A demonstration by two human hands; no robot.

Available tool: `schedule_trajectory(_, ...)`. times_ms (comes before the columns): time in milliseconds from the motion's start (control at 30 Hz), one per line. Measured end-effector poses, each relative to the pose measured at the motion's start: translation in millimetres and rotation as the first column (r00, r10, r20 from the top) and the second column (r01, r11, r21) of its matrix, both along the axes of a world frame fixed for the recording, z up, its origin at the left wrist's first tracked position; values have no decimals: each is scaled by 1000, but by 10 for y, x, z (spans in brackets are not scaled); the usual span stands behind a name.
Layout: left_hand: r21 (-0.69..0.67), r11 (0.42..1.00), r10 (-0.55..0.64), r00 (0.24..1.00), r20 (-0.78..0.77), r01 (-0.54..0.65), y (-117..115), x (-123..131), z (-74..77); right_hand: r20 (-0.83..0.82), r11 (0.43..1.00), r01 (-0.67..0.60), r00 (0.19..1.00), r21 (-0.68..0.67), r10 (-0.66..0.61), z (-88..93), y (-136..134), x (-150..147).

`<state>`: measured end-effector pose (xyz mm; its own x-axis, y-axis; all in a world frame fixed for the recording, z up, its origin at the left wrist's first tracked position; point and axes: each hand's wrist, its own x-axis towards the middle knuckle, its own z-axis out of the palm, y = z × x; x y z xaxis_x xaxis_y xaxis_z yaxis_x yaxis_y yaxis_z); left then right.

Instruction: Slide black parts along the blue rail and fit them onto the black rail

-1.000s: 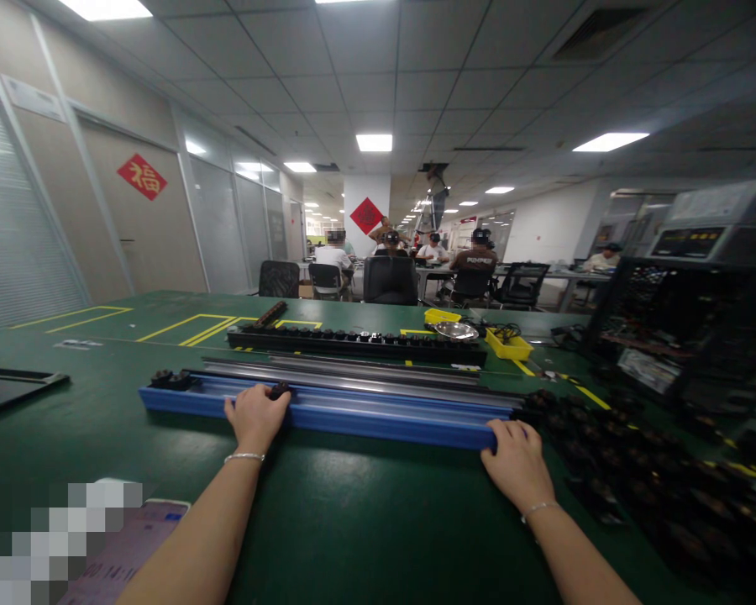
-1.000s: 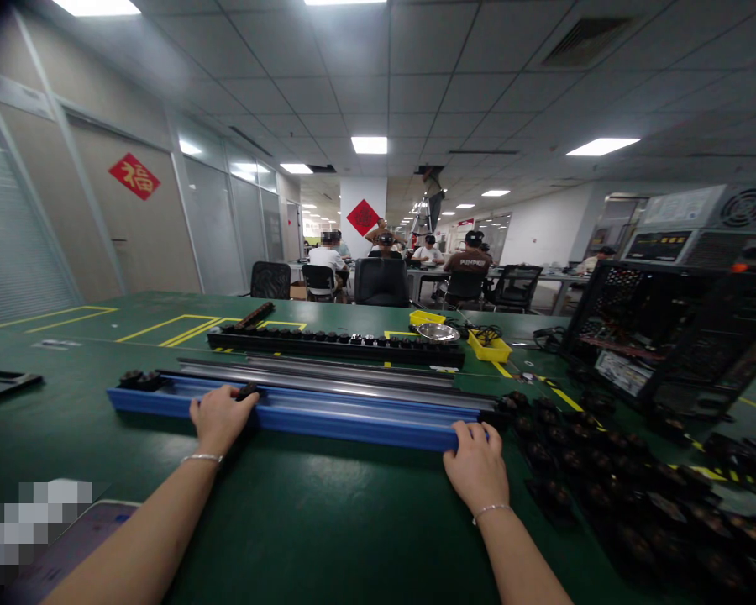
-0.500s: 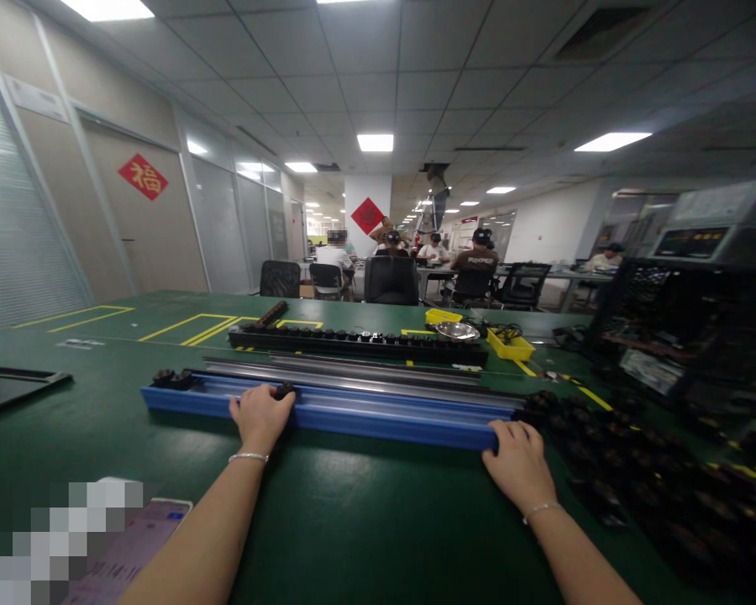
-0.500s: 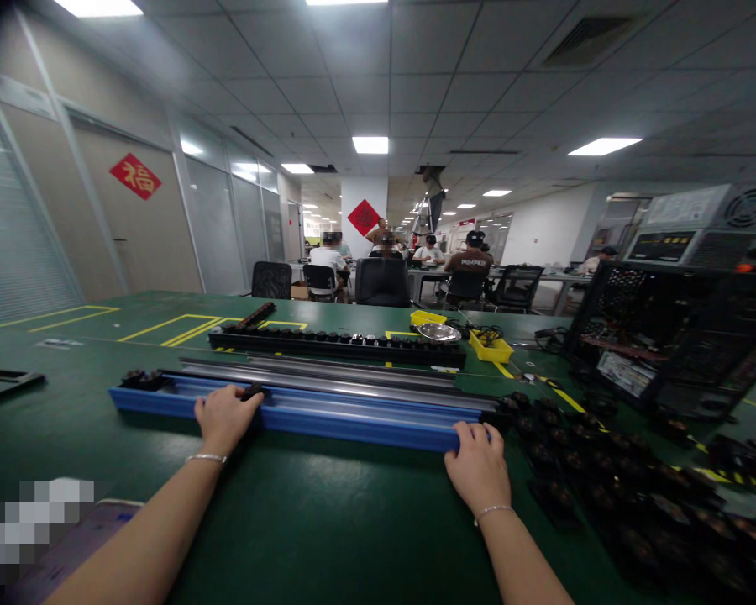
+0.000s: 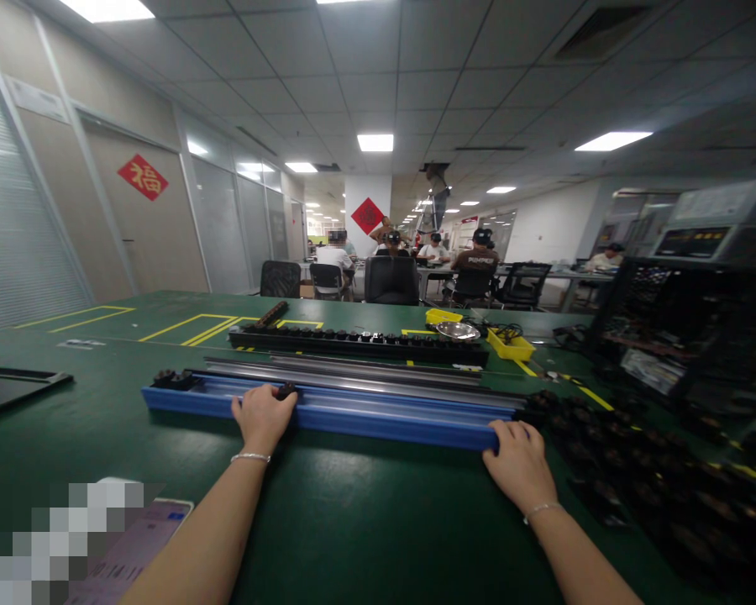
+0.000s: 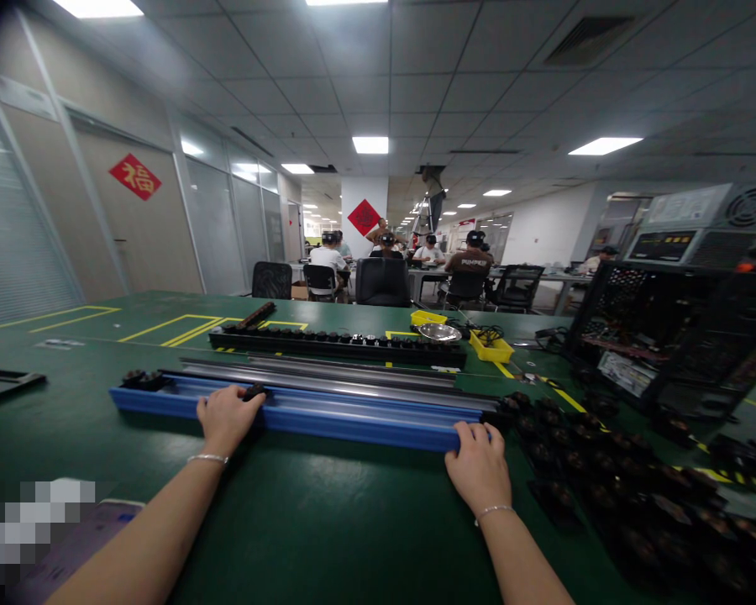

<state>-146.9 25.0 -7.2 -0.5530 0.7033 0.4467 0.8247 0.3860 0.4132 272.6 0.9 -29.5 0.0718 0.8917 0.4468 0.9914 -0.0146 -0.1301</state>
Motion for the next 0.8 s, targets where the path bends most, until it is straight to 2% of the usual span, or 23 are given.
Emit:
schedule_trajectory(567, 14, 1000, -5, 1000, -21, 5, -22, 48, 19, 7, 1000, 10, 1000, 27, -11, -21, 8, -1)
schedule_trajectory(800, 39, 999, -17, 1000, 0, 17, -38, 183, 26, 42, 1000, 14, 999, -4, -13, -64, 56, 25)
